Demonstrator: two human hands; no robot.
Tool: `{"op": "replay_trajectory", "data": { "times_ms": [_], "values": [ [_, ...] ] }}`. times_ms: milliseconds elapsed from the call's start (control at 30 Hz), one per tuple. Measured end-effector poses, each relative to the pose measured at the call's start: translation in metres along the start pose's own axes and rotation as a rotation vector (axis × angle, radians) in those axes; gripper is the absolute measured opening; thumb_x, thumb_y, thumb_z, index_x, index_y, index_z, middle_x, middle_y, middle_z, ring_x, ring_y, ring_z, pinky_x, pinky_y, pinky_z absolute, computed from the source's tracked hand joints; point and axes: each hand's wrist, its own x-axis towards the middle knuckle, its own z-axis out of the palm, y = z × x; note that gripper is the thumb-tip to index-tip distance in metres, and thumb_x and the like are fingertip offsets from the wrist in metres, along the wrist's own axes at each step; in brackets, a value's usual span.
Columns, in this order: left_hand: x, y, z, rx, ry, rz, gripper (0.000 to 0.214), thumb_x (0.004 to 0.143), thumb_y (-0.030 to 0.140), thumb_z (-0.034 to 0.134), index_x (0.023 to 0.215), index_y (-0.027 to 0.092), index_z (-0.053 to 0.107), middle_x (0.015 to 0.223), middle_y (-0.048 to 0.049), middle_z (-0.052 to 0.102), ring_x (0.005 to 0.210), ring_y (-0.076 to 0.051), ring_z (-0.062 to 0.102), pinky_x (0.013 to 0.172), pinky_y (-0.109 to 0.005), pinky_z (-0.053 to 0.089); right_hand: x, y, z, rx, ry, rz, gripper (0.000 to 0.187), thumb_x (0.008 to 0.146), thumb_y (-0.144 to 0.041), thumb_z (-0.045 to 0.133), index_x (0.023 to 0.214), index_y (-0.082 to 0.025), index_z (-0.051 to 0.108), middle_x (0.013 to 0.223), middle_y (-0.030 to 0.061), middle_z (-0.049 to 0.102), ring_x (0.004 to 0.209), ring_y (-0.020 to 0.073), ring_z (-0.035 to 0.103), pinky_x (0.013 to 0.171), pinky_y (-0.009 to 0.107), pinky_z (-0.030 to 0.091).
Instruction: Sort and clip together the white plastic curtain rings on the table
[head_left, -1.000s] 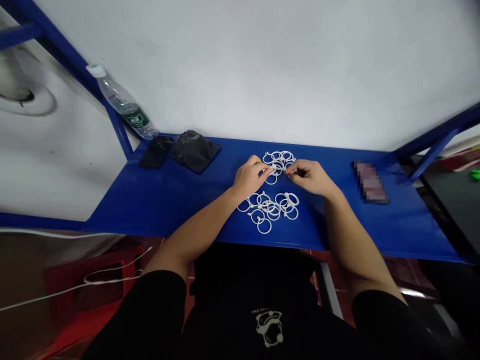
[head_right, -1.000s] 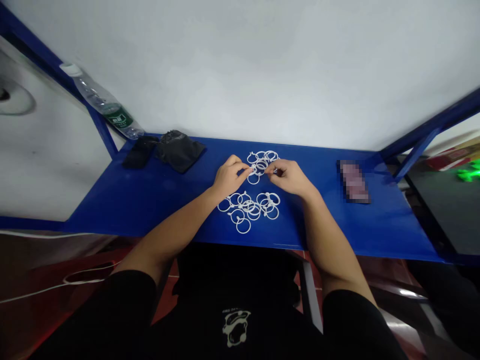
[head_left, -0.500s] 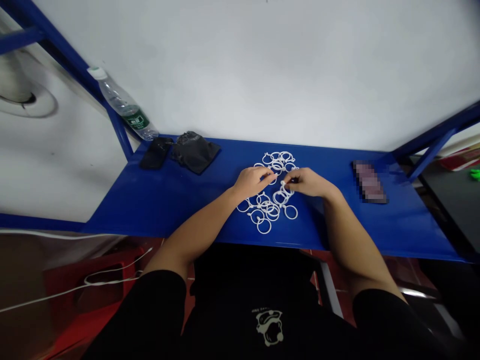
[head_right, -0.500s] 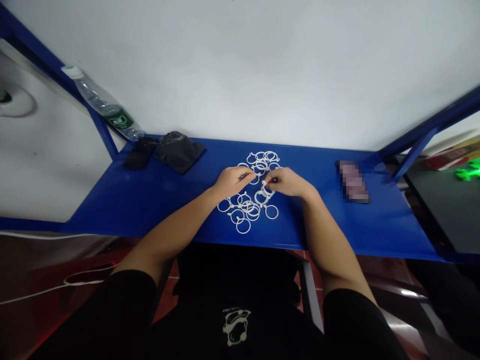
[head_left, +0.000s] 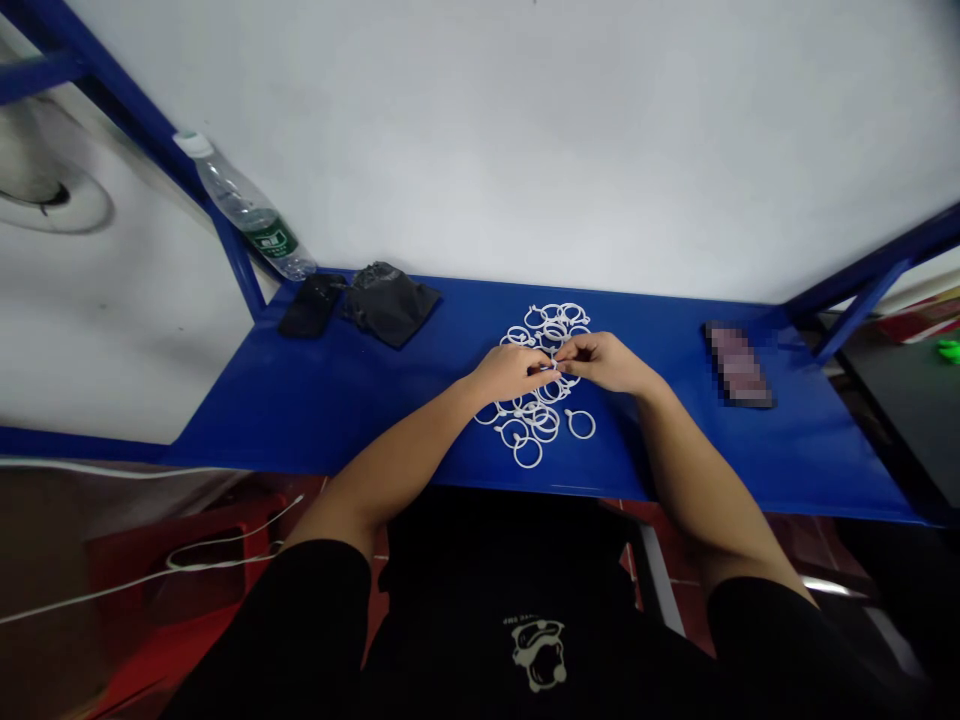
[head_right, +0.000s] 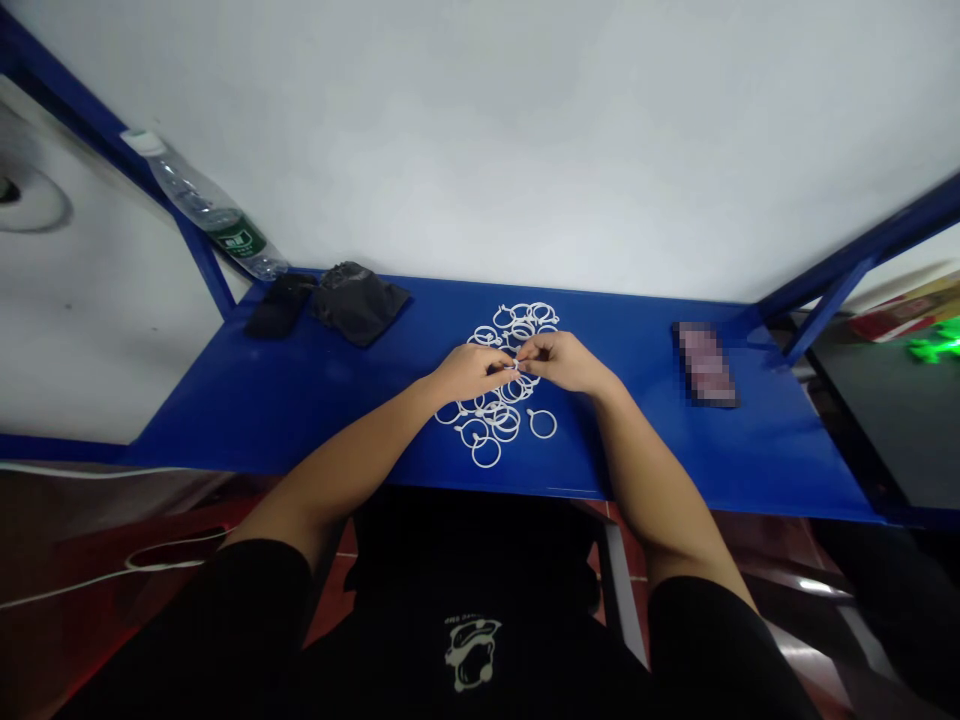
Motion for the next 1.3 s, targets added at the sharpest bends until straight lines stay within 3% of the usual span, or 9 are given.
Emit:
{"op": "replay_trajectory", "data": {
  "times_ms": [133,233,400,733,1033,1167,1300],
  "values": [
    [0.0,0.003,-0.002,-0.048,0.04,-0.005,0.04,0.111,0.042,0.058,0.08,0.022,0.073,0.068,-0.0008,0.069,0.066,-0.016,0.062,0.067,-0.032,0.042,0.002,-0.003,0.012,0.056,0.17,-0.071,0.032,0.092,-0.047,0.084,0.112,-0.022,0.083,0.084,0.0017,0.076,0.067,0.0145,0.061,0.063,0.031,0.049],
    [0.0,0.001,-0.002,-0.047,0.113,0.027,0.042,0.114,0.038,0.051,0.079,0.022,0.067,0.073,-0.0017,0.069,0.07,-0.016,0.064,0.07,-0.032,0.044,0.002,-0.008,0.018,-0.011,0.236,-0.148,0.032,0.098,-0.047,0.077,0.117,-0.023,0.084,0.088,0.0026,0.079,0.068,0.0147,0.061,0.063,0.032,0.049],
    [-0.001,-0.003,0.002,0.048,0.172,0.07,0.033,0.115,0.036,0.05,0.091,0.022,0.068,0.087,-0.0046,0.075,0.079,-0.018,0.069,0.071,-0.033,0.045,0.0,-0.014,0.016,-0.087,0.247,-0.184,0.026,0.098,-0.045,0.074,0.102,-0.021,0.083,0.08,0.0016,0.076,0.066,0.0146,0.06,0.062,0.03,0.046],
    [-0.001,-0.003,0.008,0.119,0.142,0.113,0.032,0.115,0.039,0.054,0.093,0.023,0.07,0.089,-0.0053,0.077,0.083,-0.02,0.073,0.074,-0.033,0.052,0.002,-0.018,0.025,-0.064,0.299,-0.045,0.014,0.073,-0.029,0.066,0.081,-0.021,0.074,0.071,0.0009,0.07,0.062,0.015,0.055,0.06,0.029,0.042],
    [-0.001,-0.001,0.007,0.095,0.138,0.108,0.029,0.114,0.039,0.059,0.096,0.022,0.074,0.089,-0.0043,0.078,0.084,-0.019,0.074,0.078,-0.032,0.054,0.005,-0.017,0.029,-0.109,0.343,-0.097,0.012,0.075,-0.027,0.062,0.071,-0.023,0.072,0.068,0.0026,0.073,0.065,0.0192,0.063,0.066,0.032,0.049],
    [-0.002,0.002,0.004,0.052,0.122,0.069,0.024,0.113,0.041,0.062,0.112,0.023,0.078,0.093,-0.004,0.08,0.087,-0.02,0.075,0.08,-0.032,0.054,0.006,-0.013,0.023,-0.059,0.404,-0.112,0.024,0.078,-0.028,0.06,0.088,-0.022,0.081,0.079,0.0038,0.079,0.07,0.0202,0.068,0.069,0.033,0.053],
    [-0.003,0.004,0.003,0.081,0.014,0.025,0.033,0.109,0.043,0.069,0.134,0.023,0.077,0.108,-0.0055,0.082,0.105,-0.024,0.077,0.087,-0.035,0.058,0.008,-0.002,0.007,-0.022,0.511,-0.015,0.038,0.081,-0.029,0.061,0.108,-0.019,0.085,0.083,0.0055,0.081,0.065,0.0193,0.065,0.063,0.032,0.05]
  ]
}}
